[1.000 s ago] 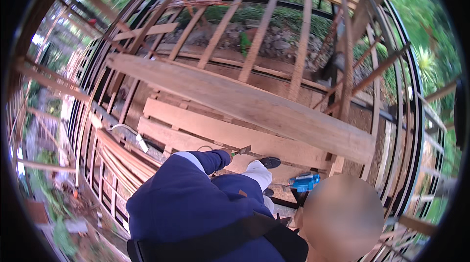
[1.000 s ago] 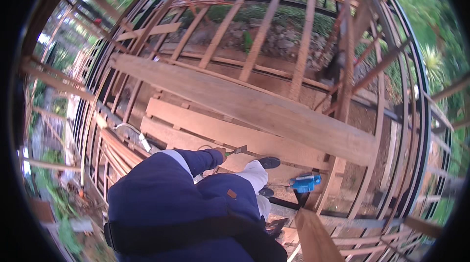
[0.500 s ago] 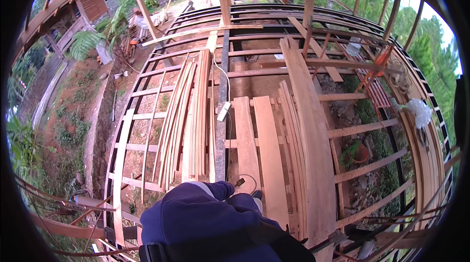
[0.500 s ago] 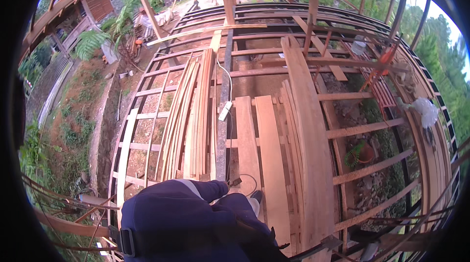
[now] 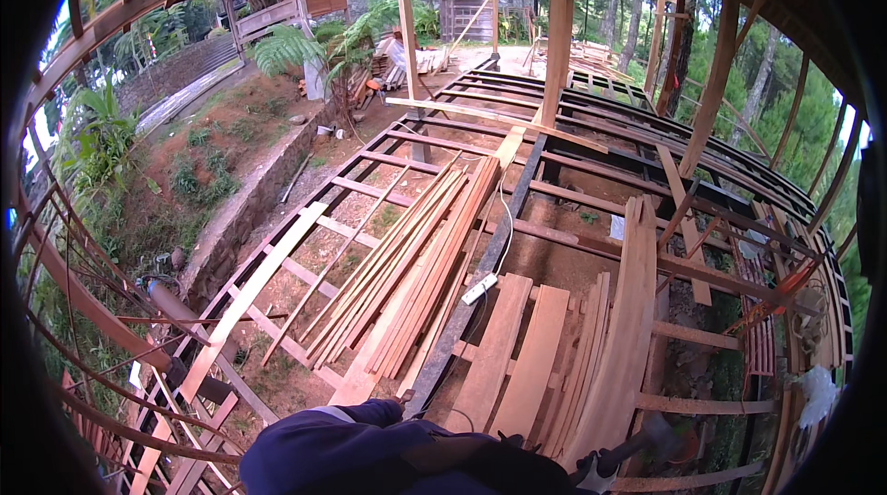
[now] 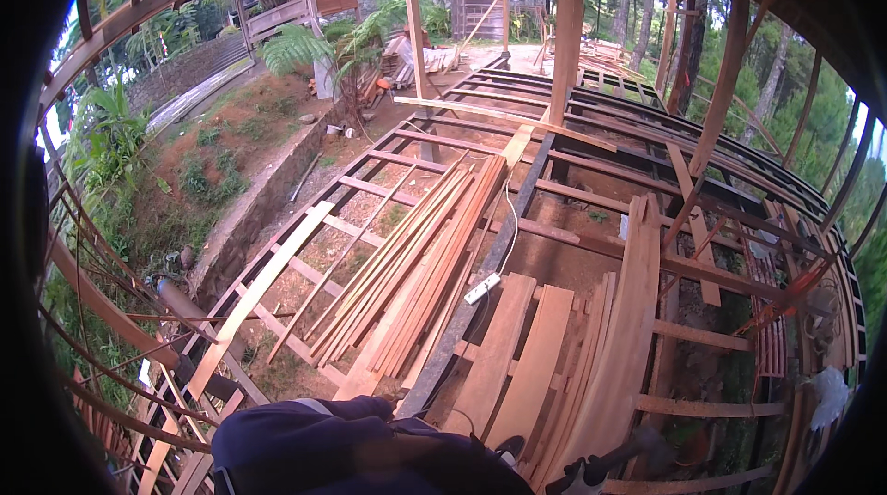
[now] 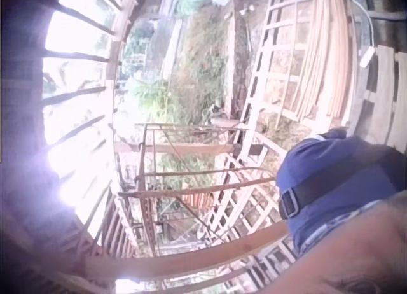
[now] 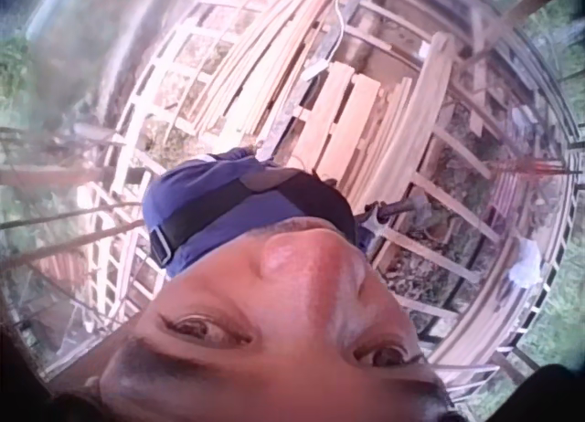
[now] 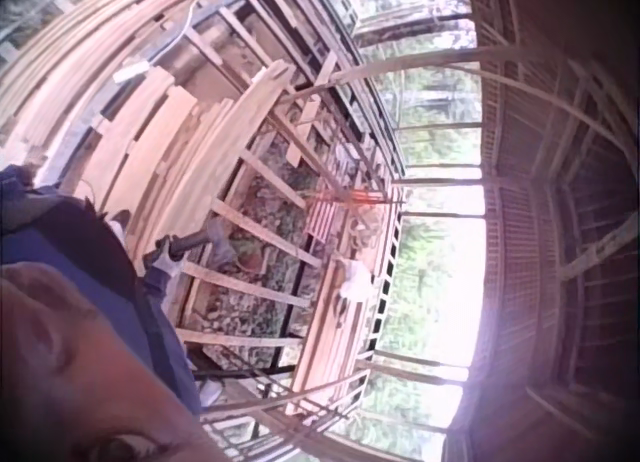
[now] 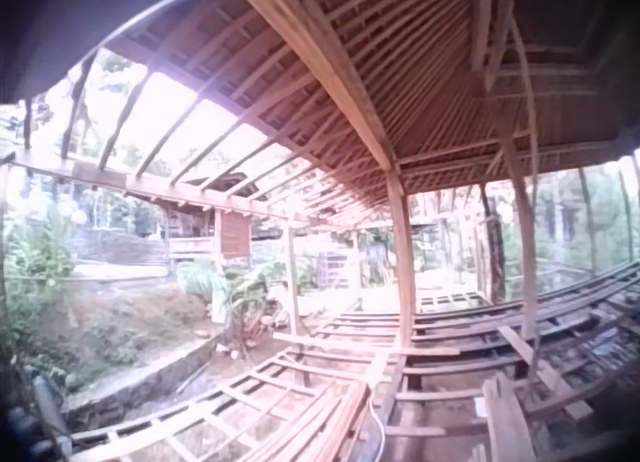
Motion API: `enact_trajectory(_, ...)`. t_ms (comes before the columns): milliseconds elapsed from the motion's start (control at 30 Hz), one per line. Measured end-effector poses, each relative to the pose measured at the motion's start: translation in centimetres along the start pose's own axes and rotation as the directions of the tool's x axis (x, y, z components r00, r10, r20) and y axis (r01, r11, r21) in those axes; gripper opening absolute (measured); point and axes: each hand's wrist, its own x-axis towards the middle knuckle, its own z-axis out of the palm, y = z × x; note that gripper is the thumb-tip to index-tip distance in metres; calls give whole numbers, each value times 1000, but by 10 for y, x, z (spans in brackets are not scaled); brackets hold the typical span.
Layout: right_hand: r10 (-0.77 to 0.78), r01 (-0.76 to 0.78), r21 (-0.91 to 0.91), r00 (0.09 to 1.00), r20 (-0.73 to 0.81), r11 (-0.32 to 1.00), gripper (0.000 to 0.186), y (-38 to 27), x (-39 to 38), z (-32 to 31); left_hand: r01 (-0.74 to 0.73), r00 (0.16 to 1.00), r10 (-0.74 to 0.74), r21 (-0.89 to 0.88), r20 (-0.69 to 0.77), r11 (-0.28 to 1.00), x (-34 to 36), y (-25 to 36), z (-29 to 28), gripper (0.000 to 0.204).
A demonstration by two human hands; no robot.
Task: The person uses an axe to shape the end of a wooden plank while it is positioned on a timber frame, then picks up a tool from a bucket.
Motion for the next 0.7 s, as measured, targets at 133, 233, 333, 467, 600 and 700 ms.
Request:
enact_trajectory(133, -186, 195, 106, 979, -86, 975, 22, 27, 108, 10, 79, 997, -78, -59, 14, 995, -1, 7, 10, 34)
enact_trajectory(233, -53, 44, 87, 993, 106, 995, 35, -15, 167, 28, 43, 999, -38, -175, 32, 984, 5, 15, 20, 36)
enact_trajectory(333, 121, -129, 16, 961, 249, 992, 33, -14, 212, 43, -152, 984, 163, -149, 66, 977, 19, 44, 26, 38)
enact_trajectory(467, 192, -190, -36, 938, 289, 981, 29, 7, 245, 69, -536, 836, 460, 622, 299, 571, 38, 121, 37, 35)
enact_trajectory(600, 282, -270, -82, 892, 354, 959, 23, 47, 285, 107, -464, 885, 398, 539, 243, 703, 53, 169, 35, 32)
enact_trajectory(700, 260, -268, -36, 876, 407, 963, 17, 92, 339, 126, -467, 879, 426, 567, 214, 678, 69, 194, 16, 37)
